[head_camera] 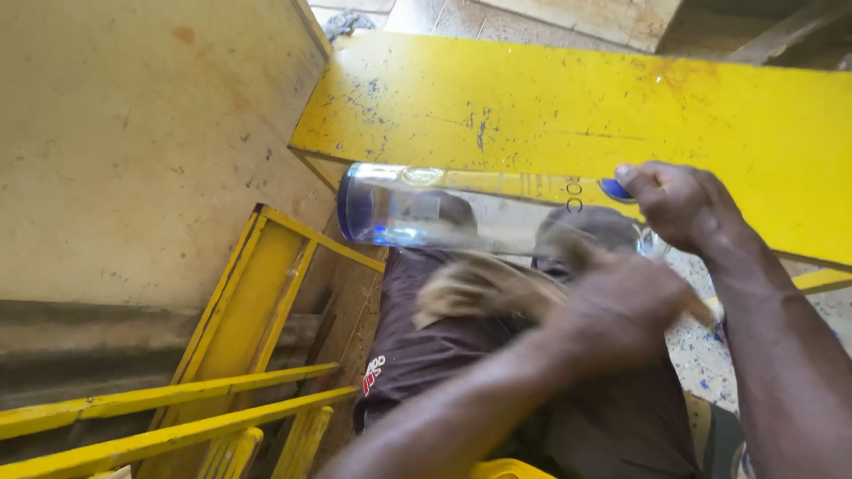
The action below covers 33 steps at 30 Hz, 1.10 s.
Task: A person is polishing a glass bottle using a cloth, rotating it to clean all sides thoroughly.
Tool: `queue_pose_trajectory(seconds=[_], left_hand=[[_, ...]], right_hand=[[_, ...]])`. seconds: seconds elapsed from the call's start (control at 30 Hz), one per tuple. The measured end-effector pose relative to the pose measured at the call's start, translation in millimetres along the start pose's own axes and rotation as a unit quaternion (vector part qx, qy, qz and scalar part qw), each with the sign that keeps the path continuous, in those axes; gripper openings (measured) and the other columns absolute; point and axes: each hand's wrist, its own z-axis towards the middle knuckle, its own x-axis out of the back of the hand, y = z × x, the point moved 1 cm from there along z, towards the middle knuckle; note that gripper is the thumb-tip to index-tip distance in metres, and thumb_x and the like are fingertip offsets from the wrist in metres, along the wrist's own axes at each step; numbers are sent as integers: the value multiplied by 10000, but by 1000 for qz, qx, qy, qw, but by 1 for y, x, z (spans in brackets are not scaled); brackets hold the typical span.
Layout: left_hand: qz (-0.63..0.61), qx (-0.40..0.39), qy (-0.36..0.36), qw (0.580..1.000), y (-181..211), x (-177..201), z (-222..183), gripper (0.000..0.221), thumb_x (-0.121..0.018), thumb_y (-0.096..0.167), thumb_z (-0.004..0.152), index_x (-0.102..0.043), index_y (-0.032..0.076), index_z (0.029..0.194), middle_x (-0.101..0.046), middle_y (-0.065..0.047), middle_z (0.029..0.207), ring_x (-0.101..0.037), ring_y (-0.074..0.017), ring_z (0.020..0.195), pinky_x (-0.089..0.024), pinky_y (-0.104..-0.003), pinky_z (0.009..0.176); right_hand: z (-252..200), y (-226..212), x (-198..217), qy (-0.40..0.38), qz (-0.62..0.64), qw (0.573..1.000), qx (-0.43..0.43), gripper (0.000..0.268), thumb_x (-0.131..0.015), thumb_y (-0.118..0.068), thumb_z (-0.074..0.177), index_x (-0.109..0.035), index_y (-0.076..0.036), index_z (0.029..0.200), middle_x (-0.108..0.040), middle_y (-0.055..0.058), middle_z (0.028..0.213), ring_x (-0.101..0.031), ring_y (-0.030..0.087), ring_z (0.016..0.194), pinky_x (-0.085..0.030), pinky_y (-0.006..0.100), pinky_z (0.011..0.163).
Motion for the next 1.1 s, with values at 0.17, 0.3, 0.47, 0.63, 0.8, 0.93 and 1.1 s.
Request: queue_pose_trajectory(seconds=[0.17, 0.3, 0.47, 0.63, 0.8, 0.93, 1.1], left_hand=[[-48, -86, 145, 985, -81, 26, 13, 117, -573, -4, 998, -553, 88, 927, -536, -106, 823, -514, -325, 692, -377, -520, 625], [253, 268, 83, 926, -293, 176, -59, 283, -611, 103, 970, -752, 225, 1183, -745, -33, 1134, -724, -279, 934, -581, -428, 749], [-77, 438, 279, 851, -220, 327, -43, 277, -568, 116, 1296, -598, 108, 1020, -622, -33, 813, -636, -94, 640, -518, -282, 496], [-297, 116, 126, 940, -136, 360, 9, 618, -465, 719, 1175, -252, 143, 1106, -277, -57, 770, -282, -188, 855, -326, -381, 981], [-57, 86, -103, 989, -190, 374, -5, 292, -557, 84, 1131, -713, 3, 1365, -728, -197, 1320, -700, -293, 1165, -536, -390, 1076], [-462, 552, -110, 686, -262, 403, -42, 215, -585, 154, 896, -483, 50, 737, -375, -72, 652, -316, -257, 456, -311, -496, 440], [-273, 419, -173, 848, -231, 405, -69, 356, -560, 327, 1148, -800, 69, 1204, -744, -165, 1342, -659, -375, 1300, -412, -538, 1158]], right_hand=[[7, 32, 0, 43, 18, 999, -16, 605, -472, -597, 1029, -787, -167, 1317, -730, 166, 1379, -649, 441, 1268, -481, 527, 1004], [-12, 21, 12, 14, 28, 999, -40, 665, -368, -593, 1056, -743, -142, 1370, -679, 228, 1426, -622, 469, 1274, -474, 570, 1007], [-15, 20, 3, 22, 32, 999, -12, 662, -370, -615, 995, -782, -215, 1324, -681, 151, 1458, -626, 434, 1297, -482, 557, 1023], [-6, 8, -2, 28, 17, 999, 2, 675, -382, -607, 1001, -743, -190, 1390, -678, 185, 1447, -625, 457, 1285, -489, 578, 983], [-7, 4, 6, 22, -8, 1000, -16, 649, -372, -606, 1019, -778, -208, 1333, -711, 199, 1396, -638, 473, 1253, -483, 562, 968], [-16, 7, 4, 27, 11, 999, -26, 645, -394, -597, 1001, -767, -218, 1367, -674, 103, 1481, -625, 405, 1331, -488, 542, 1044], [-5, 12, -2, 30, 8, 999, -27, 607, -409, -590, 1030, -782, -234, 1350, -714, 144, 1411, -646, 401, 1276, -488, 524, 995]])
